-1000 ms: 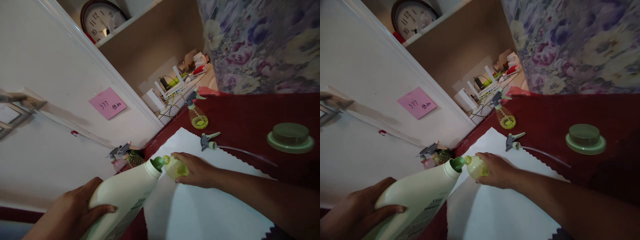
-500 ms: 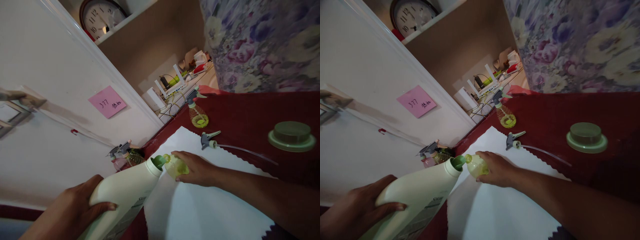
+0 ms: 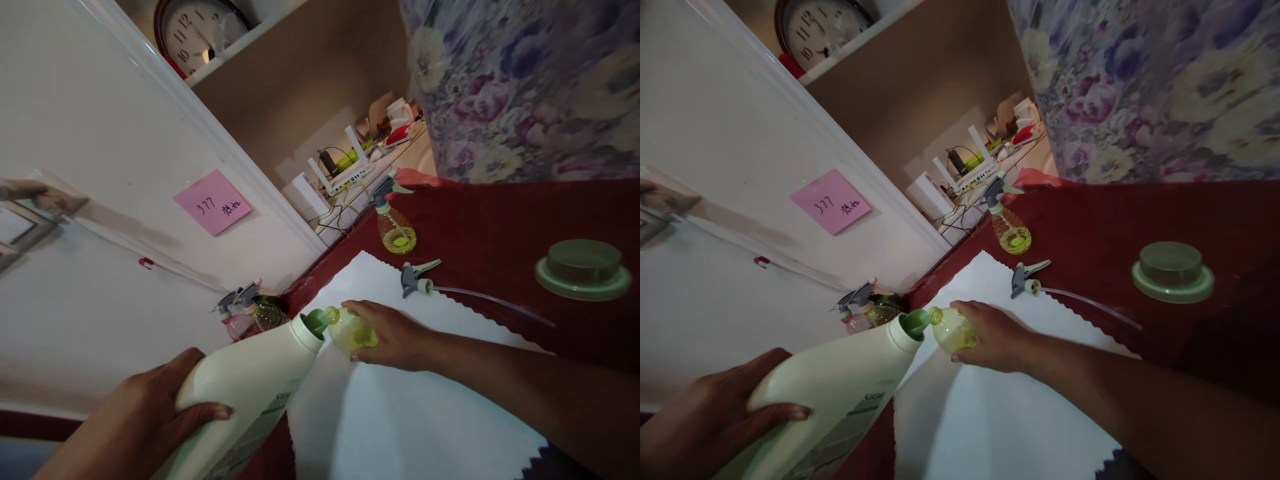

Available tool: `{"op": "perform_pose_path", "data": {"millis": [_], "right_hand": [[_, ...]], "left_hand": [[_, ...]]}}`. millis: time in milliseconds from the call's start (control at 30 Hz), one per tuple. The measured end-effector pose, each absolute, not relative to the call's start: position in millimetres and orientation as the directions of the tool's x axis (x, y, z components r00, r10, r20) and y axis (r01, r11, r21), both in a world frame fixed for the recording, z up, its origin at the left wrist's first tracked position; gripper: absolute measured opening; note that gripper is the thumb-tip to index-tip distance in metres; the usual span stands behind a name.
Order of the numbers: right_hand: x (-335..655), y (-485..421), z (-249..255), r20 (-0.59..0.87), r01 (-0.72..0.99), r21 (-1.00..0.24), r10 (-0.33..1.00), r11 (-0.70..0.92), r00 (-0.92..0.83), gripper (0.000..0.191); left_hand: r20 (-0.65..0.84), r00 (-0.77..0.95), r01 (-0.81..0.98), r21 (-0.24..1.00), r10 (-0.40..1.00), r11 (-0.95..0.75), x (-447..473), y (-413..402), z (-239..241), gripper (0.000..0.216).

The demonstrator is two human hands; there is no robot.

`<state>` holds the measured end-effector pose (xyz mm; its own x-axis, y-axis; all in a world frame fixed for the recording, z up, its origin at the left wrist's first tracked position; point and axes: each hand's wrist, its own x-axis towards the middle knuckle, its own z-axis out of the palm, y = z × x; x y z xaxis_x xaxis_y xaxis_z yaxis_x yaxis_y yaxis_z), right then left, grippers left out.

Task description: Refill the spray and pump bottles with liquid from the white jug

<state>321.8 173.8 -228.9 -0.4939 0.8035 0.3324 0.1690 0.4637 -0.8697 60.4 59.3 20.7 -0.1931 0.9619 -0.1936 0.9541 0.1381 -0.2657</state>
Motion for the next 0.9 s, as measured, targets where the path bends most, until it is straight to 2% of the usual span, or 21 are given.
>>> {"op": "perform_pose_path", "data": {"millis": [900], "right_hand": [[321.2, 174.3, -230.7, 0.325, 0.194, -0.866, 0.814, 0.461, -0.482, 0.082]], "left_hand": [[-0.212, -0.191, 0.954, -0.272, 0.958, 0.130, 60.0, 60.3, 22.5, 0.049]]}}
